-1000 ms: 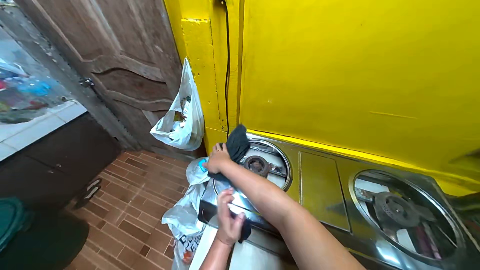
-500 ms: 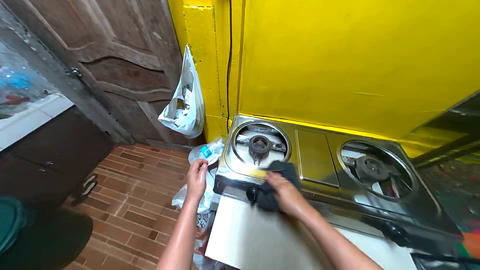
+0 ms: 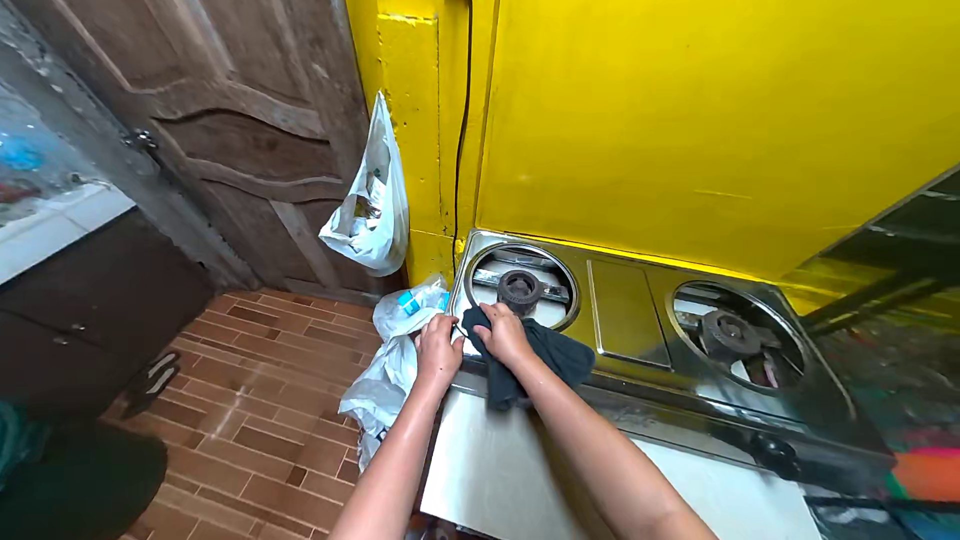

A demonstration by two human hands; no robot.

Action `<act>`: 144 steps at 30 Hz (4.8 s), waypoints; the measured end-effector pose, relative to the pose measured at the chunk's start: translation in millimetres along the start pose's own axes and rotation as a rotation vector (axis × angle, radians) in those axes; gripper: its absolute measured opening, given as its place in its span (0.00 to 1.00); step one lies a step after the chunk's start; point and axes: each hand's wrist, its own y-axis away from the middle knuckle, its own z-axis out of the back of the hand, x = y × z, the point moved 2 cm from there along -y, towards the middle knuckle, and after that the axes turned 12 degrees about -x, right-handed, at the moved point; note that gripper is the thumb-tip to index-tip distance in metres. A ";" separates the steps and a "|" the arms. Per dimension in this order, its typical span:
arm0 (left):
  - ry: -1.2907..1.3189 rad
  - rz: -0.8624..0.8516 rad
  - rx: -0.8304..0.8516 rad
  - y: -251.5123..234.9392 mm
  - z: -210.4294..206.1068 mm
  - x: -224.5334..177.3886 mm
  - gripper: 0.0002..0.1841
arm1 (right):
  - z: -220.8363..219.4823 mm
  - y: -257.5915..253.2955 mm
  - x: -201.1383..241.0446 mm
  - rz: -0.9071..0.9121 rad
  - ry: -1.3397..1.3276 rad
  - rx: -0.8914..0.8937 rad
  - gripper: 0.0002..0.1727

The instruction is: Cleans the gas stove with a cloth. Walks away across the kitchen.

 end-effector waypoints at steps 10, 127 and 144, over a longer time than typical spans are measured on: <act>-0.034 -0.035 -0.056 4.8 -2.5 3.8 0.19 | 33.2 21.6 -77.5 0.326 0.152 -0.144 0.25; -0.228 -0.482 -0.007 30.4 -159.2 -131.0 0.36 | 234.7 168.8 -383.1 -0.215 0.185 -0.188 0.32; -0.298 -0.516 -0.070 31.6 -164.0 -127.6 0.38 | 275.8 -42.6 -392.4 -0.308 0.526 0.060 0.28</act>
